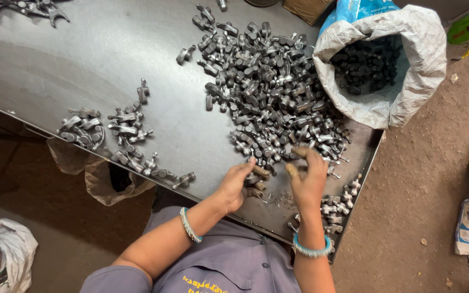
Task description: The person sorts small metal castings on a metal table, picking individual pieces from a large pile, briefly handling each piece, and placing them into separate groups on the table and into a paper sack. The person occasionally sweeps stray pieces back toward the main pile by hand.
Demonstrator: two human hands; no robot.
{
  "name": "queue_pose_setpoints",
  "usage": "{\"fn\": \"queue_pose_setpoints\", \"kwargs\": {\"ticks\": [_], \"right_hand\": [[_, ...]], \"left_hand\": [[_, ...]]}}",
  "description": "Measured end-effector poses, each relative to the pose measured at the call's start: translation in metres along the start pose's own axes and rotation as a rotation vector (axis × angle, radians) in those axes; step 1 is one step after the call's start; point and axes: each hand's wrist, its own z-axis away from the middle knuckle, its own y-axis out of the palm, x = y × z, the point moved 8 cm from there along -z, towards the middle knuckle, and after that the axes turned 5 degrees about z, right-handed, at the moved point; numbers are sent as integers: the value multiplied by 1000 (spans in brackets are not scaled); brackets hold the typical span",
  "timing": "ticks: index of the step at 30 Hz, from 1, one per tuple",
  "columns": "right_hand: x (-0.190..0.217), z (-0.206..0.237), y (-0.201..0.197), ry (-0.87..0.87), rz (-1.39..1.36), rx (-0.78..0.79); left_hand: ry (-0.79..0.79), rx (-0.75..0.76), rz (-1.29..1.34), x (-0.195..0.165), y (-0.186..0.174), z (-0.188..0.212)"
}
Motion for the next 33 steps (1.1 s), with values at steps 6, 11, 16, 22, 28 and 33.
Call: {"fn": "queue_pose_setpoints", "kwargs": {"ticks": [6, 11, 16, 22, 28, 33], "right_hand": [[-45, 4, 22, 221, -46, 32], [-92, 47, 51, 565, -1246, 183], [-82, 68, 58, 726, -1492, 289], [-22, 46, 34, 342, -1010, 341], [34, -13, 33, -1, -69, 98], [37, -13, 46, -3, 37, 58]], "left_hand": [[39, 44, 18, -14, -12, -2], [-1, 74, -108, -17, -7, 4], [77, 128, -229, -11, 14, 4], [-176, 1, 36, 6, 12, 16], [52, 61, -135, -38, 0, 13], [367, -213, -903, -100, -19, 26]]}}
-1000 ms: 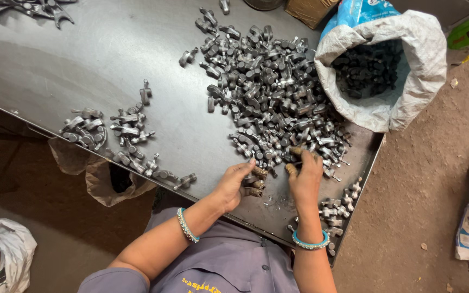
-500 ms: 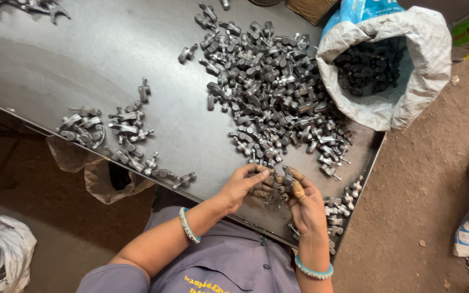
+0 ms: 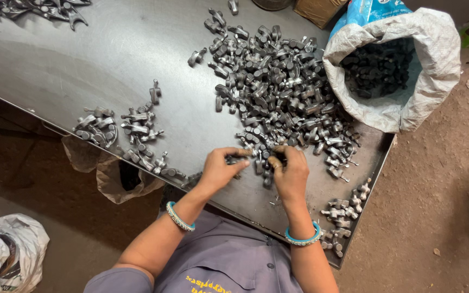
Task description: The person sorts small metal castings on a metal table, picking individual pieces from a large pile, briefly handling each piece, and placing them into separate groups on the table and into a paper sack. The person occasionally sweeps stray pieces back toward the main pile by hand.
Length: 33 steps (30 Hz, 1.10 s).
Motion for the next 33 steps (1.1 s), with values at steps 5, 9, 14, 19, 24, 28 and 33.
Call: {"fn": "queue_pose_setpoints", "kwargs": {"ticks": [5, 9, 14, 19, 24, 28, 33], "right_hand": [[-63, 24, -25, 219, -717, 20], [-127, 76, -105, 362, -555, -154], [-198, 148, -187, 594, 230, -271], [-267, 200, -188, 756, 535, -188], [-289, 208, -181, 768, 675, -182], [-268, 185, -192, 698, 767, -211], [-168, 120, -170, 563, 229, -304]], "left_hand": [[182, -32, -299, -21, -6, 1], [173, 39, -260, -13, 11, 1], [208, 79, -268, -12, 21, -3], [202, 83, -292, -15, 20, -6], [230, 78, -305, -23, 17, -3], [118, 103, -279, -20, 15, 1], [149, 112, -303, -29, 15, 4]]}}
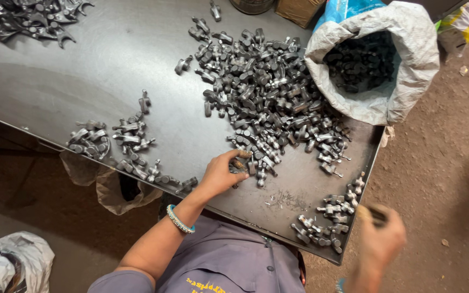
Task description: The person sorts small metal castings on a metal table, picking individual pieces from a large pile, briefly handling each piece, and placing them into separate groups on the table and into a paper sack. The person occasionally sweeps stray pieces back toward the main pile by hand.
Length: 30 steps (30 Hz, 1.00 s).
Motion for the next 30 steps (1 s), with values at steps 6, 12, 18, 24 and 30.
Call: {"fn": "queue_pose_setpoints", "kwargs": {"ticks": [6, 12, 18, 24, 30], "right_hand": [[186, 76, 100, -412, -72, 419], [190, 78, 129, -371, -183, 405], [116, 64, 159, -48, -786, 676], [77, 67, 144, 105, -1037, 747], [4, 32, 52, 132, -757, 495]], "left_hand": [[-157, 104, 52, 17, 13, -6], [-34, 48, -81, 20, 13, -17], [-6, 150, -63, 26, 33, -17], [92, 232, 45, 19, 59, -8], [-108, 116, 110, 18, 25, -3]]}}
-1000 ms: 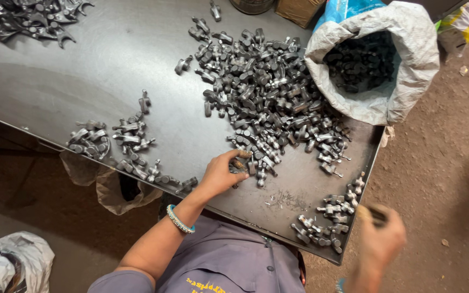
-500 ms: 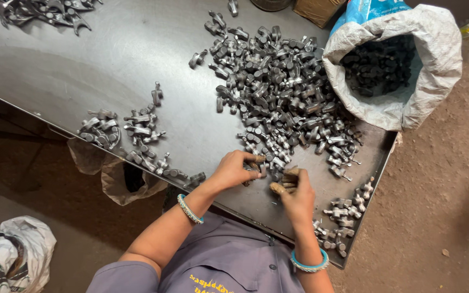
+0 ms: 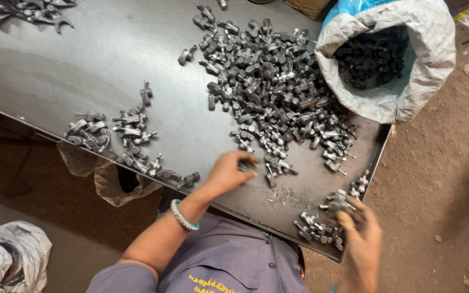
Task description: The person sorts small metal castings on a metal table, picking individual pieces from a large pile, briefly handling each piece, and placing them into separate groups on the table and into a paper sack. The person occasionally sweeps stray pieces back toward the main pile by hand.
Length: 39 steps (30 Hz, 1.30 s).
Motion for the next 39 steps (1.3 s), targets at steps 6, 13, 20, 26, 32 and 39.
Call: {"fn": "queue_pose_setpoints", "kwargs": {"ticks": [6, 13, 20, 26, 32, 39], "right_hand": [[-47, 26, -127, 301, 824, -296], [-71, 9, -134, 297, 1142, -410], [45, -22, 11, -147, 581, -224], [92, -23, 167, -466, 878, 11], [54, -41, 152, -206, 551, 75], [9, -35, 122, -68, -443, 249]], "left_hand": [[285, -443, -382, -51, -69, -1], [240, -407, -600, -54, -62, -19], [236, -346, -634, -44, -48, -26], [299, -331, -628, -42, -41, -20], [268, -245, -595, -34, -25, -6], [219, -125, -420, -27, 10, 8]]}}
